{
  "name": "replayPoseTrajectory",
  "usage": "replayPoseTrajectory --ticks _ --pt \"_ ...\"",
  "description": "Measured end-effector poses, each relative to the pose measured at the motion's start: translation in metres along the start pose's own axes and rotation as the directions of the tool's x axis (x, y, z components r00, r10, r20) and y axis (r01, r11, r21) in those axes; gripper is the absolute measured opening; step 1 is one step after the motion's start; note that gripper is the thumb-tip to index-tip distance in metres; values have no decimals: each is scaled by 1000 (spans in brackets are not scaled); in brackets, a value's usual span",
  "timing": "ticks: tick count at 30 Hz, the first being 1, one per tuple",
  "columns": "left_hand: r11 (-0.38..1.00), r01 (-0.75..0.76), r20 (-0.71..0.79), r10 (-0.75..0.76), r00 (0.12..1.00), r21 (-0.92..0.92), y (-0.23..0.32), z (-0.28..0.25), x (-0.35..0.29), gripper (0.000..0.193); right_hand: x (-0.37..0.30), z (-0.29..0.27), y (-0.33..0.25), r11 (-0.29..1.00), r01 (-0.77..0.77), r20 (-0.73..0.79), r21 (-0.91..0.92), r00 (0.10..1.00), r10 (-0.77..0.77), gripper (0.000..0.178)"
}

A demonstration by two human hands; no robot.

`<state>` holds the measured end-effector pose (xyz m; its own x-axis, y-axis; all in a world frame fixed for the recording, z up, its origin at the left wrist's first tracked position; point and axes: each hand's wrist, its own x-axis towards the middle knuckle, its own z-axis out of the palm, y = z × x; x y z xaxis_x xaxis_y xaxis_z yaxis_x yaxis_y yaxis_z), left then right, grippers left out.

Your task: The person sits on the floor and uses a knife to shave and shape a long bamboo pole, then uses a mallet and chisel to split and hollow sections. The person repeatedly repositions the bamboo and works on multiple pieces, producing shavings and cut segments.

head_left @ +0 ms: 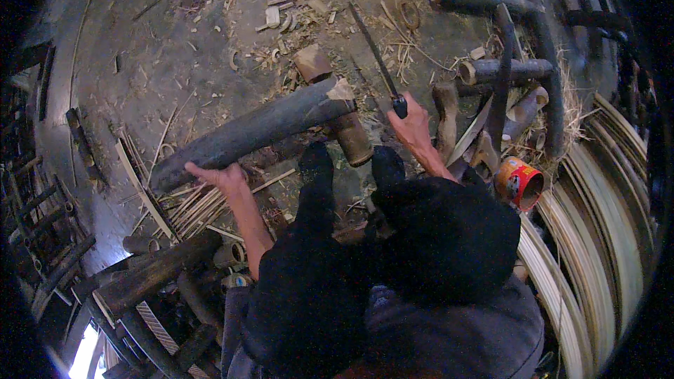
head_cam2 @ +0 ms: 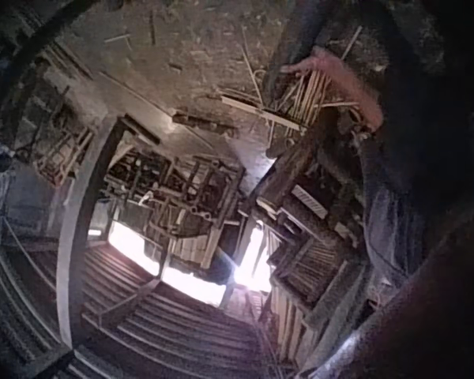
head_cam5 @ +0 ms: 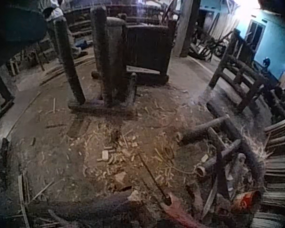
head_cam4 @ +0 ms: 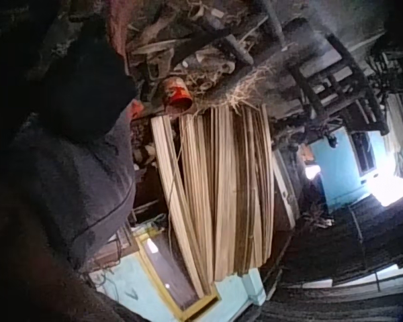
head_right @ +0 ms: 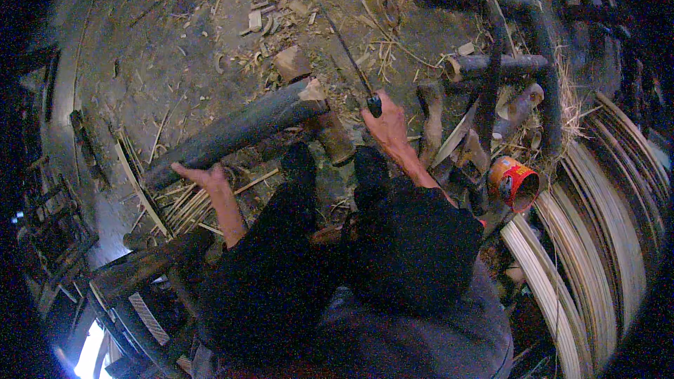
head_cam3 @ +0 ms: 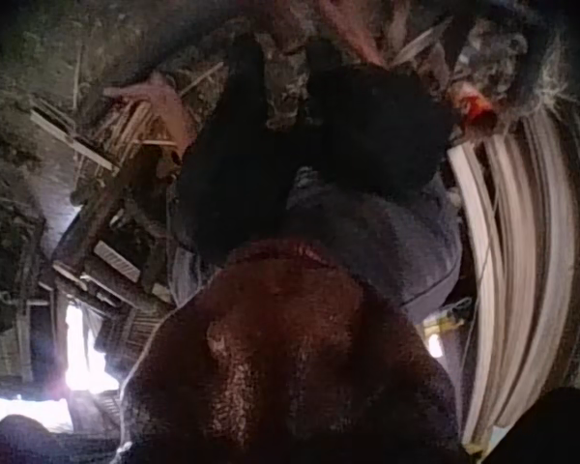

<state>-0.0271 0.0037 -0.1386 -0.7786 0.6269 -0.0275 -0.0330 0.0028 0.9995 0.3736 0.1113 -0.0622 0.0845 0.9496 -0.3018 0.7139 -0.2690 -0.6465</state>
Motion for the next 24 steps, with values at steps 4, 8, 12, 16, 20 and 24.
replayPoseTrajectory --ticks 4,8,12,16,20,24 --pt "872 264 87 -251 964 -413 -21 5 11 101 -6 -4 6 1000 7 16 26 1000 -7 34" --pt "915 375 -55 -387 921 -148 -18 -4 7 90 -5 3 14 999 40 33 -12 999 -40 34" --pt "918 277 -439 -132 888 284 55 64 -26 72 1 13 10 995 80 95 -56 993 -75 37" --pt "330 -598 606 90 790 731 75 111 -30 83 10 19 -9 968 223 143 -118 968 -206 38" --pt "134 -791 802 -69 593 596 57 147 -11 89 17 20 -32 869 495 17 24 869 -495 37" --pt "116 -915 907 -227 354 386 13 115 38 95 17 5 -56 759 624 23 188 769 -638 38"
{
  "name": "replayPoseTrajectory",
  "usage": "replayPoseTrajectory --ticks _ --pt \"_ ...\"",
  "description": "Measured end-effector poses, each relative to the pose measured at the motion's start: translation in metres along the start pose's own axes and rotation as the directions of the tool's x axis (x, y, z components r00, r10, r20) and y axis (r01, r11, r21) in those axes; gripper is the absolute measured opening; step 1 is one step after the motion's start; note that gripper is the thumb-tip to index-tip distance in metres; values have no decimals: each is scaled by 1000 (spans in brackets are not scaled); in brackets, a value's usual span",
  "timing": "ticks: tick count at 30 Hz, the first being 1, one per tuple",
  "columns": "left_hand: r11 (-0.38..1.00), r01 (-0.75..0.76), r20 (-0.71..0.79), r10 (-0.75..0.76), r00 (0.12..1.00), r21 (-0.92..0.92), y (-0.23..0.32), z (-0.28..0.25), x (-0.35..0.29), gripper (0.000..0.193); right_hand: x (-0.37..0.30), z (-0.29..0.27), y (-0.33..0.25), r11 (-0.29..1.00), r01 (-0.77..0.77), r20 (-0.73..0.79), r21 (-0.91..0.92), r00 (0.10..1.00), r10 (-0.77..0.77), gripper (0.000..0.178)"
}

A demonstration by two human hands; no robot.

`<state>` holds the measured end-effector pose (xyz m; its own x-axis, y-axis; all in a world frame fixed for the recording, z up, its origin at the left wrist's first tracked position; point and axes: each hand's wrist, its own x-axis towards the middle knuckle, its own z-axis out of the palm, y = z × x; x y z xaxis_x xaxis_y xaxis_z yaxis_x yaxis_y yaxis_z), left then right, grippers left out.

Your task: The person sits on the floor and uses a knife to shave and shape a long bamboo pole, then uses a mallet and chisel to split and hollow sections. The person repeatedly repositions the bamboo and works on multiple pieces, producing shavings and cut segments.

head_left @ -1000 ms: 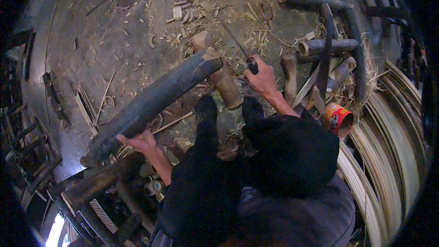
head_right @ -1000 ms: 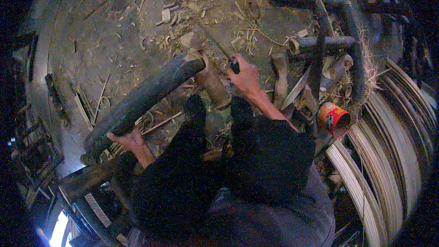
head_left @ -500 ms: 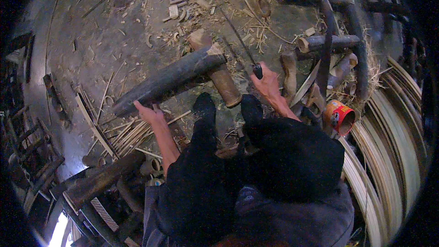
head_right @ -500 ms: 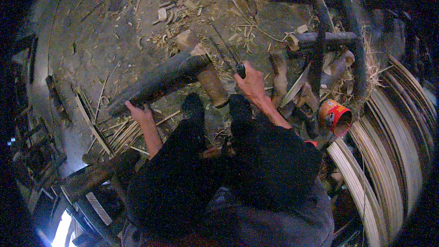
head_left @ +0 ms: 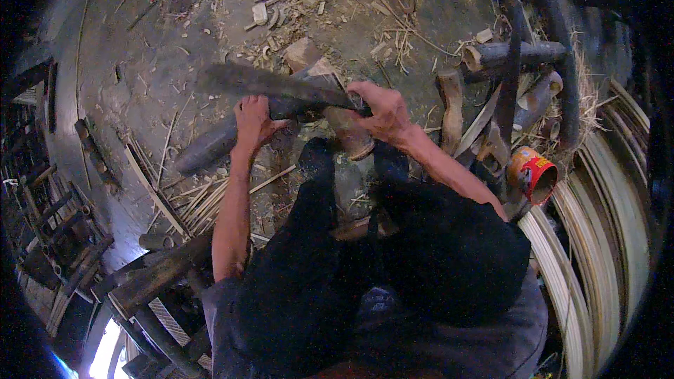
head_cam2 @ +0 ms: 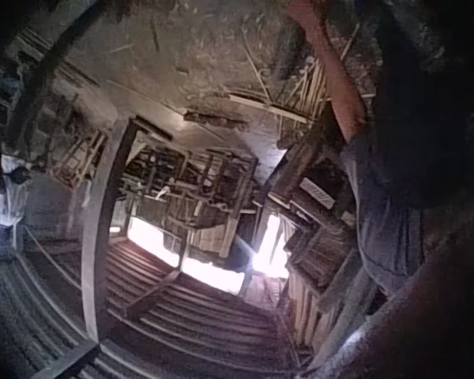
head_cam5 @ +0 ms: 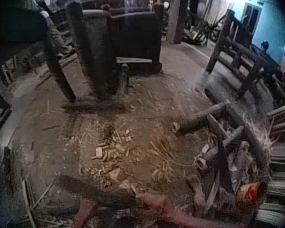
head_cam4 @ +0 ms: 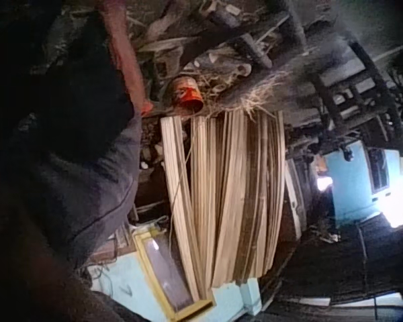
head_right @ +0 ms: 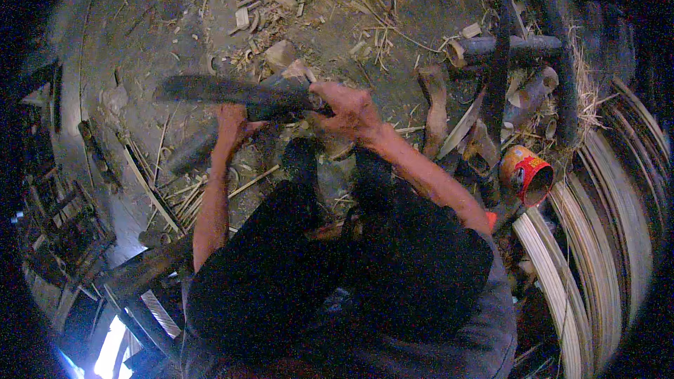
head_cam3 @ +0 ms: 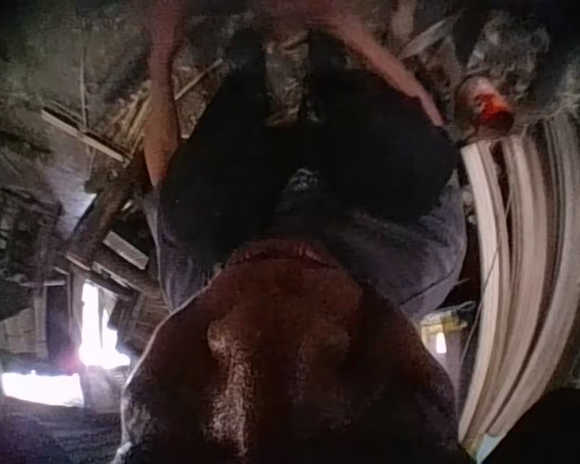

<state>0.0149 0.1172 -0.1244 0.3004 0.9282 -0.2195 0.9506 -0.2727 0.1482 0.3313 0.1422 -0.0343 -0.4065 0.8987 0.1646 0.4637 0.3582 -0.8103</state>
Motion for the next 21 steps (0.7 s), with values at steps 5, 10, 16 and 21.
replayPoseTrajectory --ticks 5,10,16,21 --pt "979 102 97 -86 992 -179 25 -33 19 96 -20 19 54 954 -225 33 -200 971 236 39" --pt "979 162 70 -154 986 -121 32 -34 10 96 -20 4 60 925 -350 83 -146 928 364 41" --pt "974 185 27 -183 983 -133 43 -34 3 94 -4 7 33 993 71 -49 96 997 -66 47" --pt "970 226 73 -220 973 -87 41 -40 11 92 -15 18 57 958 -236 65 -164 966 249 46"
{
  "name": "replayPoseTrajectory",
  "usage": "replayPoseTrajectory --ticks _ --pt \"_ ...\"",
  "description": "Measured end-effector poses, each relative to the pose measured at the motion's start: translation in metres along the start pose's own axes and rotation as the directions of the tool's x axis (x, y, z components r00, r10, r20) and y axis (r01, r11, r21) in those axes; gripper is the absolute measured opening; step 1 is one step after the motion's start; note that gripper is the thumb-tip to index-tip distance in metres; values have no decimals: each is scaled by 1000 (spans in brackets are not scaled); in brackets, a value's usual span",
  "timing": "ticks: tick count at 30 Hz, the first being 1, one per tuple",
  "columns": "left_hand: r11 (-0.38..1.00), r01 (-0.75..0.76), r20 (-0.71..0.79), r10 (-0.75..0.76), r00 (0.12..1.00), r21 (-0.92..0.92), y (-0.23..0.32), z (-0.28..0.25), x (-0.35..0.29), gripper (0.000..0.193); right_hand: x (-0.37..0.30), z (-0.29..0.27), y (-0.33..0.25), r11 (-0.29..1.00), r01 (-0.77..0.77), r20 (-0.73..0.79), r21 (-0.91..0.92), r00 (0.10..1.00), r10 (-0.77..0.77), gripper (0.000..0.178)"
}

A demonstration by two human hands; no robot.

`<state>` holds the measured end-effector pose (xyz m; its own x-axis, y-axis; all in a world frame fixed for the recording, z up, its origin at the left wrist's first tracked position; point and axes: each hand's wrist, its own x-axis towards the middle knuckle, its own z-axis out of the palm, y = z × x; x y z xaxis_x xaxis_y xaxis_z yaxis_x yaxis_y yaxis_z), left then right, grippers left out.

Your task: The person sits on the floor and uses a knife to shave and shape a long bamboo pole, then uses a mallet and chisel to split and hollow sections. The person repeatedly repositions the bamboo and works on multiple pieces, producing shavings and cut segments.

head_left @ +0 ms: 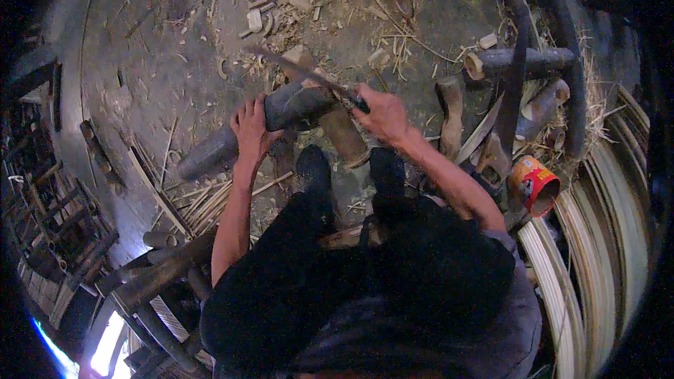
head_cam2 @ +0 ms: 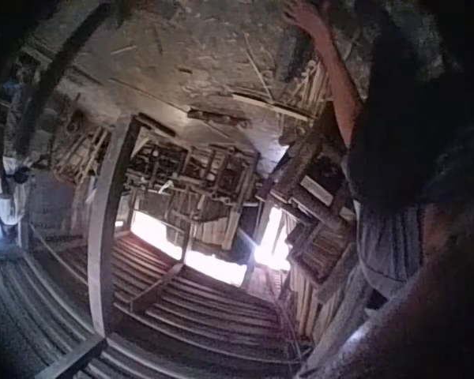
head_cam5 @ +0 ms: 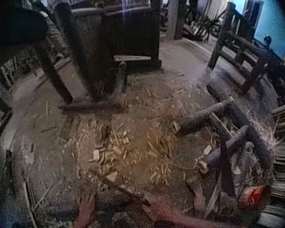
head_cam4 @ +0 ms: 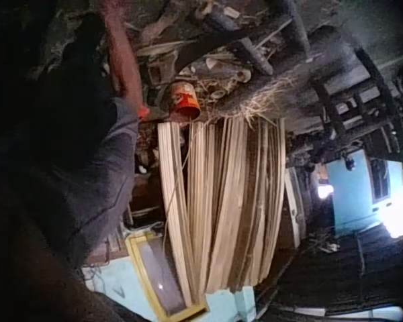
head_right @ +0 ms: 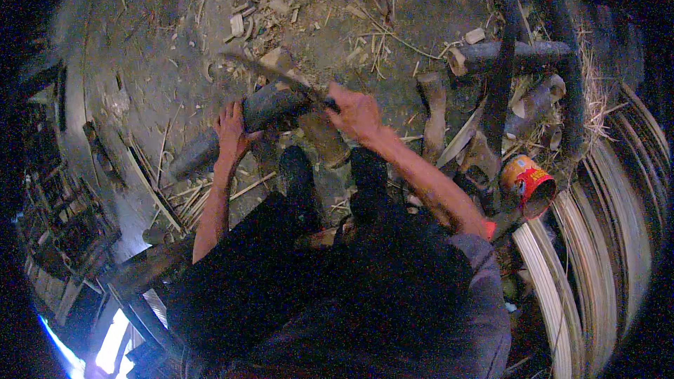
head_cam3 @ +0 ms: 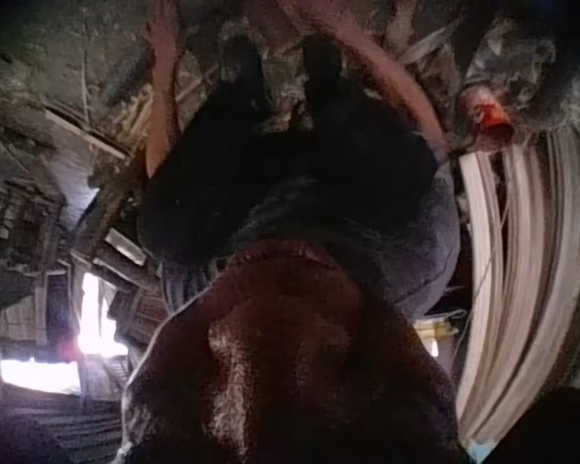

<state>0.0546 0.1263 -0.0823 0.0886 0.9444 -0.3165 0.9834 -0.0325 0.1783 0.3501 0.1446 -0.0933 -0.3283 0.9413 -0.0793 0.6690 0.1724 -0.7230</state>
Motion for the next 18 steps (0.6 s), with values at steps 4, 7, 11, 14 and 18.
replayPoseTrajectory --ticks 4,7,11,14,18 --pt "998 -29 -85 34 996 54 -2 21 -14 93 11 -25 -44 921 312 -131 235 949 -288 35" --pt "1000 -7 -96 8 995 19 9 10 -9 94 14 -8 -12 998 -64 94 21 994 62 38" --pt "997 80 -80 -78 994 20 14 8 -12 98 5 -3 10 960 -251 159 -125 950 269 44" --pt "999 35 -164 -39 986 -29 17 19 -16 100 11 -17 -34 977 143 -92 159 987 -129 44" --pt "997 81 -121 -80 989 5 25 12 -14 97 7 10 6 1000 -12 -42 -10 999 12 46"
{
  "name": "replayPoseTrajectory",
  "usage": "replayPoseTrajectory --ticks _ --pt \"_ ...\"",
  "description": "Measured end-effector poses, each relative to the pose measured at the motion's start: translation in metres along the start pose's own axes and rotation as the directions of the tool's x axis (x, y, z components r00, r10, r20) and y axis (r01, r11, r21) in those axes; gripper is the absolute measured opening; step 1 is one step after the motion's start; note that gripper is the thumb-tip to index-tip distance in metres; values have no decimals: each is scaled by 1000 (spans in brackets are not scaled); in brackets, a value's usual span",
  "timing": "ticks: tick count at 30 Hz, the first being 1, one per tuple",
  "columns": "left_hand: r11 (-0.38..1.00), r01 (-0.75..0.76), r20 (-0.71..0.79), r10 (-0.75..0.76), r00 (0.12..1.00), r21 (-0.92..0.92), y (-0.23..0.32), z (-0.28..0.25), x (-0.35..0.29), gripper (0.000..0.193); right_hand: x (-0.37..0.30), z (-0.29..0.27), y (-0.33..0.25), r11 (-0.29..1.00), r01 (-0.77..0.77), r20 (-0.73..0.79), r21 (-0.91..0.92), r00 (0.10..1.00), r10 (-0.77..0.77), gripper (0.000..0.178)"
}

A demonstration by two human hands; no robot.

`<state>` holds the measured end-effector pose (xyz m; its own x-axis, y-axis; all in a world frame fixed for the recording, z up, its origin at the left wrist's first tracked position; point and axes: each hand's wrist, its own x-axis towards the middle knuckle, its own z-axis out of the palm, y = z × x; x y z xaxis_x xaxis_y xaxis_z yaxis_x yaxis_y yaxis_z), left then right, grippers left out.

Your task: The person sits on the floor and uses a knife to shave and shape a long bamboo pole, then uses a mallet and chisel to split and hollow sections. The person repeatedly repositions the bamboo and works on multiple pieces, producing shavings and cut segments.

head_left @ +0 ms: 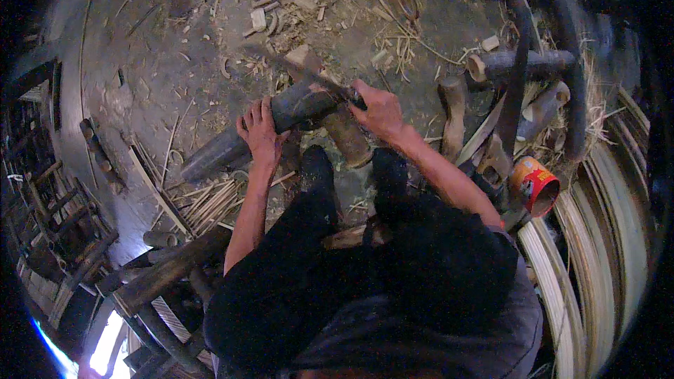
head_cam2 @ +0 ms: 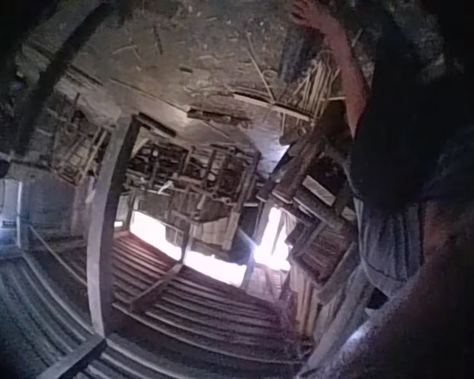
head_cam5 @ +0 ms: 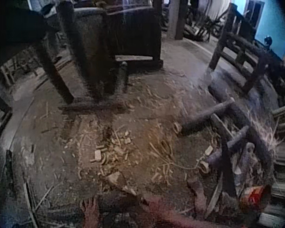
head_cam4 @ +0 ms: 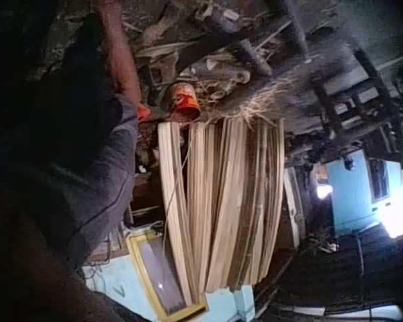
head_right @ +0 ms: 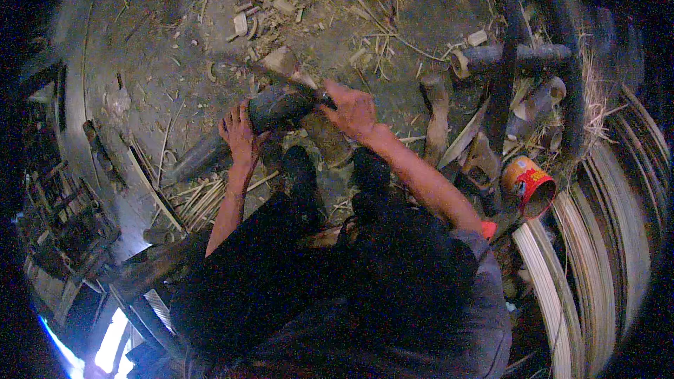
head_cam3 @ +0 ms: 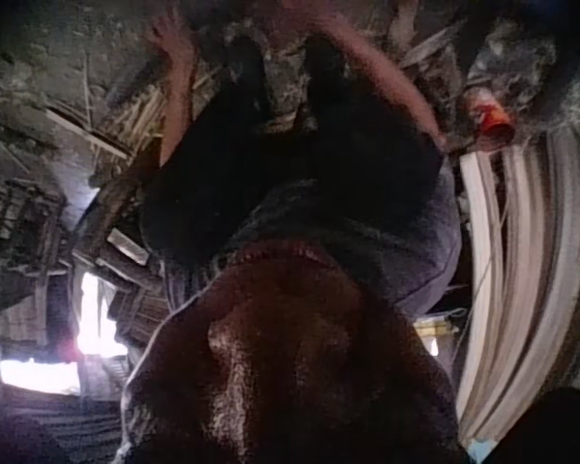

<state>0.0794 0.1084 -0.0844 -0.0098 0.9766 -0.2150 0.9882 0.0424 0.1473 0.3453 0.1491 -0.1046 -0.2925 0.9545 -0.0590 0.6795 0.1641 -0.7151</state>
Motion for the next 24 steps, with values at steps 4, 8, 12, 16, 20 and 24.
replayPoseTrajectory --ticks 4,8,12,16,20,24 --pt "999 40 -48 -41 998 -20 3 6 -7 95 5 -20 6 966 -246 190 -74 948 256 45" --pt "998 -20 -211 7 978 -60 3 23 -15 95 11 -30 -36 965 216 -109 150 973 -201 40" --pt "999 16 -193 -24 981 -42 13 13 -15 93 7 -12 -9 999 -27 25 34 999 26 36" --pt "998 11 -260 -27 965 -63 12 18 -16 89 8 -23 -26 997 -54 66 62 997 50 36" --pt "999 38 -247 -40 968 -11 2 39 -23 84 11 -32 -47 934 226 -43 277 974 -223 43" --pt "998 47 -259 -59 964 -52 19 21 -26 79 1 -18 -6 954 -289 230 -84 925 301 43"
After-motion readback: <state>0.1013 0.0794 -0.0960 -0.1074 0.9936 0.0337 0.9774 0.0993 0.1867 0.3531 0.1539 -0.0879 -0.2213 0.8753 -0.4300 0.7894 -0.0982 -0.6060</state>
